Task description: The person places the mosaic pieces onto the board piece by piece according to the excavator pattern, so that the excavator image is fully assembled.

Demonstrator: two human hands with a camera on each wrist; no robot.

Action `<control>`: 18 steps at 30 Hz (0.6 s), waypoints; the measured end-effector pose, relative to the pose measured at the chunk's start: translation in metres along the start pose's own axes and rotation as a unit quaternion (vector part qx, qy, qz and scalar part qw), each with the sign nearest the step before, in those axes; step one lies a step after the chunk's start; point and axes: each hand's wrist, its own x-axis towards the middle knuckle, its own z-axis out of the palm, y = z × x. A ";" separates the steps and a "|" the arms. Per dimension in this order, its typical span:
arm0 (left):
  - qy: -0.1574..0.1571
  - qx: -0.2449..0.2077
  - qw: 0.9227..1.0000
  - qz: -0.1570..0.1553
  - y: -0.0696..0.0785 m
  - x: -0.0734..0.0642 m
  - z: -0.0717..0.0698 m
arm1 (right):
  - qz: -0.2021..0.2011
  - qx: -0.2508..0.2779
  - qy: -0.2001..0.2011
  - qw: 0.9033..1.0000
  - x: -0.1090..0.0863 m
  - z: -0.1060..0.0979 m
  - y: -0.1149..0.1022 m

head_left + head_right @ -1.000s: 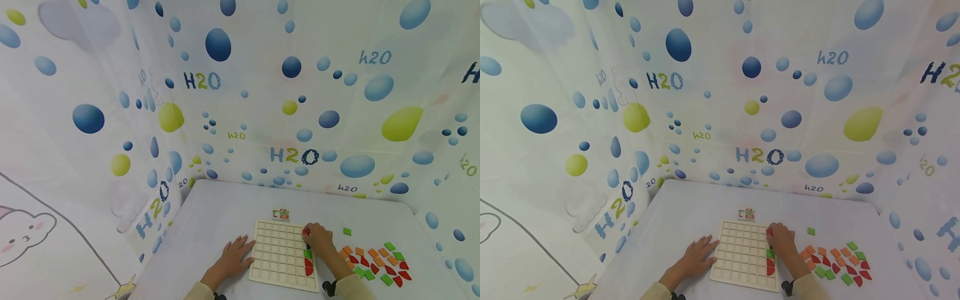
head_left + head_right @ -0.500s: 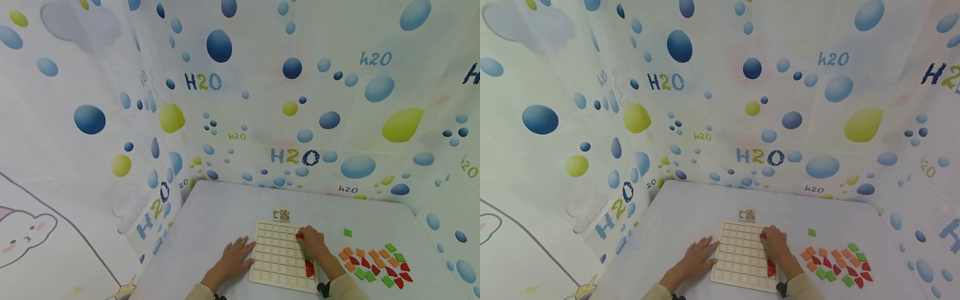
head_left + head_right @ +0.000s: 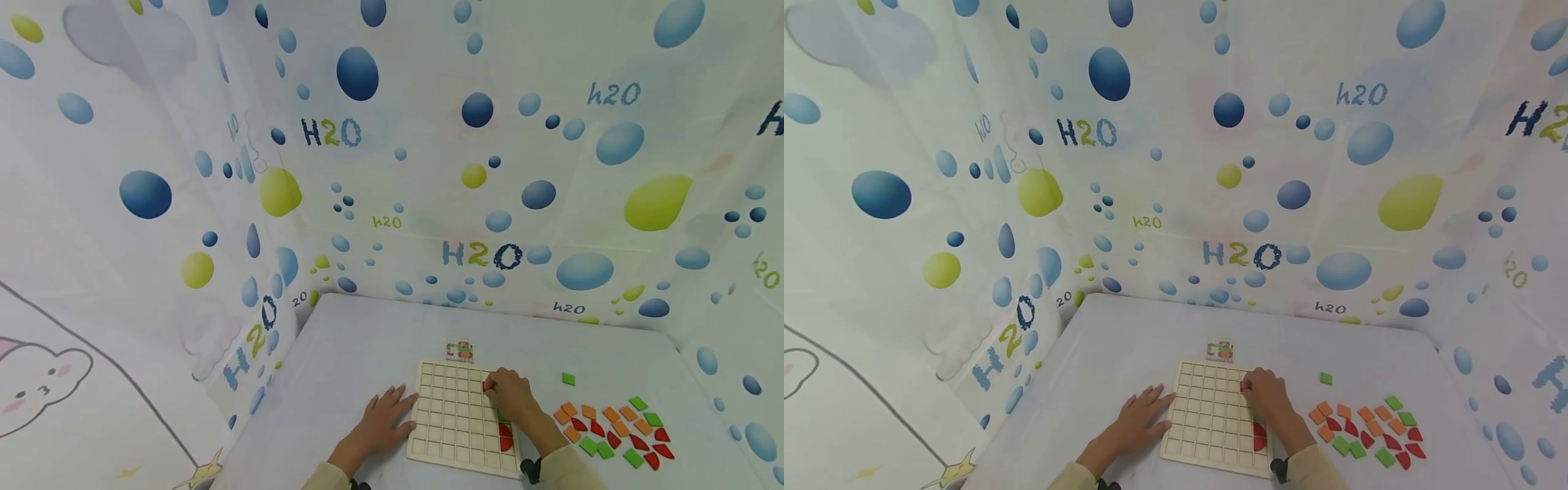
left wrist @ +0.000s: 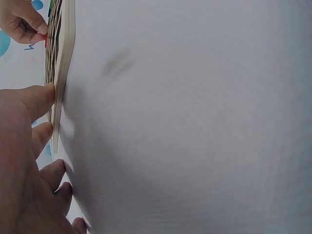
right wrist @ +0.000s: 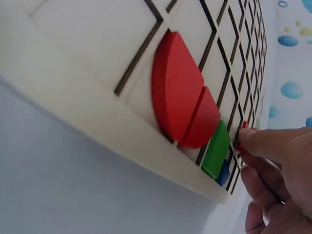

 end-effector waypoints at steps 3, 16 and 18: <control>-0.001 -0.003 1.000 0.000 0.001 0.000 0.000 | -0.004 -0.003 -0.003 1.000 0.000 -0.003 0.001; -0.007 -0.026 1.000 0.004 0.009 -0.004 -0.006 | 0.014 0.050 -0.008 0.999 0.000 -0.016 0.023; -0.006 -0.023 1.000 0.003 0.010 -0.004 -0.007 | 0.019 0.061 0.007 0.998 0.001 -0.025 0.036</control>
